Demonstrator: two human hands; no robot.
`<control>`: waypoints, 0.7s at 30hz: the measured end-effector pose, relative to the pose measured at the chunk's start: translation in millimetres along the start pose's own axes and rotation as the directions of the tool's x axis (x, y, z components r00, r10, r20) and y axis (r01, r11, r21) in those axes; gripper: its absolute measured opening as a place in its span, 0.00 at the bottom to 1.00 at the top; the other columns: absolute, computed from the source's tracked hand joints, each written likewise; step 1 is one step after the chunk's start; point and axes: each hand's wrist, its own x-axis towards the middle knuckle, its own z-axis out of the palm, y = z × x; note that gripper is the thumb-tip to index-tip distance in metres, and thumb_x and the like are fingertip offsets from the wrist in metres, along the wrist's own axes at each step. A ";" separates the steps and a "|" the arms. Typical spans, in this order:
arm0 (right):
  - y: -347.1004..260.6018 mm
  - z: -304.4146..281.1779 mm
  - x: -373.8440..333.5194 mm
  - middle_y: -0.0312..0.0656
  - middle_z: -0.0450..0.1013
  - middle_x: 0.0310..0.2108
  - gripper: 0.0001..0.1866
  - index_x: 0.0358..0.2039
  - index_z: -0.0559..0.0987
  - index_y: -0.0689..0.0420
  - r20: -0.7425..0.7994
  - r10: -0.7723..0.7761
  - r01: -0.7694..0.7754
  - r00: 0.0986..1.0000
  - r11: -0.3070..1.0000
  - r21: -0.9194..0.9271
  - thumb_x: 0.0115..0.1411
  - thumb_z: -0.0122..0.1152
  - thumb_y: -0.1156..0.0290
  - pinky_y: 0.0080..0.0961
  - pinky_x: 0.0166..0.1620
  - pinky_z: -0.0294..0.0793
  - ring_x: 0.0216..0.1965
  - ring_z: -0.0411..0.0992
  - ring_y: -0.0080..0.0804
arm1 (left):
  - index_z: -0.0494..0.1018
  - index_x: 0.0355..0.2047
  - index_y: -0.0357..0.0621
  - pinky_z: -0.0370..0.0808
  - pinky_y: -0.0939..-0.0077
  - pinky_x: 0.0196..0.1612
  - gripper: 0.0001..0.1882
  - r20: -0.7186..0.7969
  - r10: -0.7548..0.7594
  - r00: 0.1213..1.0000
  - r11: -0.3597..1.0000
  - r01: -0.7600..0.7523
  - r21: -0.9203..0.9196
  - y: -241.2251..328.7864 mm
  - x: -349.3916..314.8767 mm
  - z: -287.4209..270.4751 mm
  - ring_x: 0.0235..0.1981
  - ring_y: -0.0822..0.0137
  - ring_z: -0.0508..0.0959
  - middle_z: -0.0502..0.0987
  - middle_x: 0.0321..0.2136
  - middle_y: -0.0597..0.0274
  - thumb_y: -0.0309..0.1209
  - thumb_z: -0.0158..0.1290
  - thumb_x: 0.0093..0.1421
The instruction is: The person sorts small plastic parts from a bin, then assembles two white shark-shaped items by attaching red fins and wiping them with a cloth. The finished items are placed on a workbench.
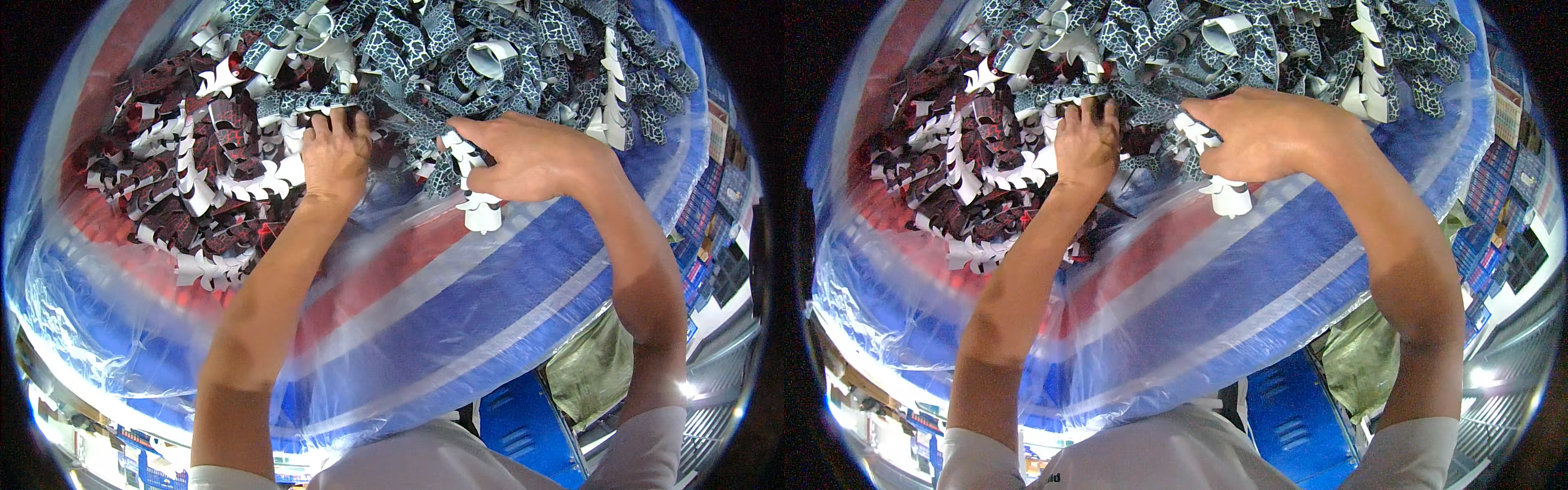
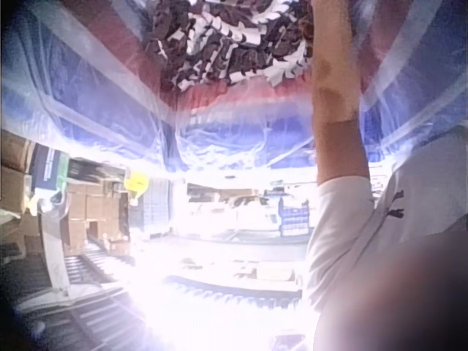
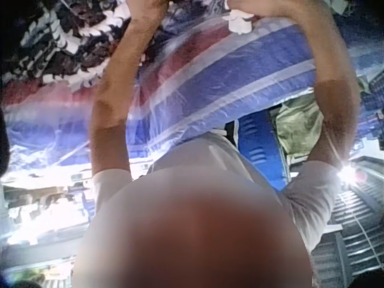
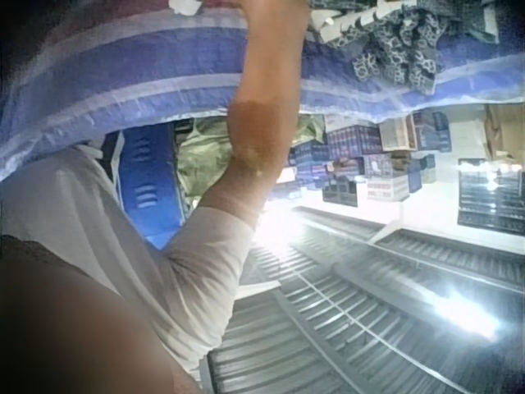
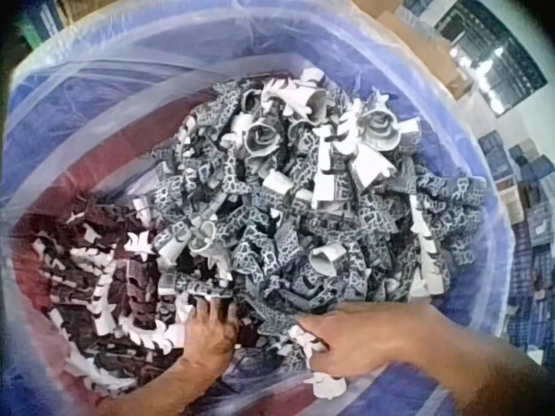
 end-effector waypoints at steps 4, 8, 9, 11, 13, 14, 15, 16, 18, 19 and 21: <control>-1.0 -1.0 0.5 0.58 0.81 0.33 0.35 0.66 0.67 0.62 0.050 0.036 -0.041 0.998 0.995 0.094 0.59 0.59 0.63 0.47 0.45 0.76 0.38 0.80 0.56 | 0.81 0.41 0.51 0.69 0.56 0.46 0.13 0.215 -0.091 0.972 0.991 0.066 0.120 7.9 13.1 17.1 0.43 0.55 0.78 0.82 0.42 0.61 0.37 0.47 0.68; -1.3 -2.1 0.5 0.57 0.81 0.32 0.34 0.65 0.67 0.62 0.077 0.021 -0.028 0.997 0.995 0.092 0.59 0.59 0.64 0.46 0.44 0.77 0.37 0.80 0.56 | 0.81 0.46 0.55 0.73 0.59 0.44 0.13 0.416 -0.110 0.902 0.978 0.025 0.206 11.8 36.4 16.6 0.43 0.60 0.82 0.84 0.39 0.66 0.31 0.47 0.68; -1.1 -1.7 0.6 0.57 0.81 0.31 0.33 0.65 0.68 0.61 0.081 0.003 -0.011 0.997 0.995 0.095 0.59 0.58 0.64 0.46 0.43 0.77 0.37 0.80 0.56 | 0.82 0.46 0.56 0.75 0.61 0.42 0.13 0.430 -0.082 0.899 0.983 0.002 0.183 10.4 37.4 10.4 0.43 0.61 0.83 0.84 0.39 0.67 0.32 0.47 0.68; -0.5 0.8 0.3 0.57 0.81 0.31 0.31 0.62 0.69 0.60 -0.008 -0.023 0.023 1.000 0.999 0.043 0.59 0.58 0.64 0.46 0.43 0.77 0.37 0.80 0.55 | 0.82 0.46 0.56 0.78 0.64 0.40 0.14 0.508 -0.012 0.861 0.988 -0.069 0.141 6.8 36.5 -8.3 0.43 0.62 0.85 0.85 0.40 0.68 0.32 0.48 0.68; 0.8 2.5 0.3 0.56 0.81 0.30 0.29 0.60 0.70 0.59 -0.023 -0.021 0.022 0.999 0.999 0.036 0.59 0.58 0.64 0.46 0.43 0.77 0.37 0.80 0.54 | 0.85 0.42 0.53 0.82 0.69 0.41 0.11 0.609 -0.031 0.792 0.991 -0.054 0.121 1.1 39.8 -31.6 0.45 0.64 0.86 0.86 0.44 0.66 0.34 0.55 0.63; 1.5 2.5 0.6 0.55 0.81 0.30 0.28 0.60 0.71 0.59 0.009 -0.008 0.008 1.000 0.998 0.056 0.59 0.57 0.64 0.46 0.43 0.77 0.37 0.81 0.54 | 0.85 0.42 0.53 0.82 0.69 0.42 0.10 0.634 -0.031 0.773 0.994 -0.044 0.102 -5.1 36.6 -45.8 0.45 0.63 0.86 0.86 0.44 0.64 0.34 0.57 0.61; 1.5 2.6 0.9 0.54 0.81 0.30 0.27 0.59 0.71 0.59 0.034 0.018 -0.020 0.999 0.998 0.063 0.59 0.57 0.65 0.46 0.43 0.77 0.37 0.81 0.54 | 0.85 0.42 0.52 0.82 0.68 0.44 0.11 0.627 -0.035 0.778 0.994 -0.041 0.105 -10.4 31.6 -60.3 0.45 0.61 0.86 0.86 0.44 0.62 0.33 0.59 0.59; 1.9 1.9 0.2 0.53 0.82 0.30 0.27 0.59 0.71 0.59 0.076 0.046 -0.051 0.996 0.996 0.071 0.59 0.57 0.64 0.46 0.43 0.77 0.37 0.81 0.52 | 0.85 0.41 0.51 0.82 0.67 0.45 0.11 0.654 -0.011 0.756 0.994 -0.060 0.087 -13.2 27.3 -73.2 0.45 0.60 0.86 0.86 0.43 0.61 0.33 0.61 0.58; 0.8 0.7 -1.2 0.53 0.82 0.31 0.27 0.59 0.71 0.58 0.076 0.045 -0.051 0.996 0.995 0.089 0.59 0.57 0.65 0.45 0.44 0.78 0.38 0.82 0.52 | 0.85 0.40 0.49 0.82 0.65 0.45 0.11 0.661 0.036 0.750 0.989 -0.123 0.085 -20.5 18.7 -95.9 0.45 0.58 0.87 0.86 0.41 0.58 0.32 0.63 0.55; -0.2 0.0 -2.0 0.53 0.82 0.32 0.28 0.60 0.71 0.58 0.072 0.041 -0.048 0.997 0.994 0.096 0.59 0.57 0.65 0.45 0.44 0.78 0.38 0.82 0.51 | 0.84 0.40 0.48 0.82 0.62 0.45 0.12 0.674 0.046 0.737 0.990 -0.126 0.070 -23.9 16.5 -105.0 0.44 0.56 0.86 0.86 0.41 0.56 0.34 0.63 0.54; -2.3 -1.1 -4.2 0.53 0.83 0.33 0.28 0.60 0.71 0.58 0.064 0.045 -0.053 0.997 0.992 0.117 0.59 0.56 0.65 0.43 0.44 0.79 0.38 0.82 0.50 | 0.82 0.40 0.46 0.82 0.56 0.44 0.15 0.712 0.067 0.699 0.990 -0.137 0.041 -31.9 12.2 -120.8 0.42 0.51 0.86 0.85 0.39 0.52 0.37 0.64 0.52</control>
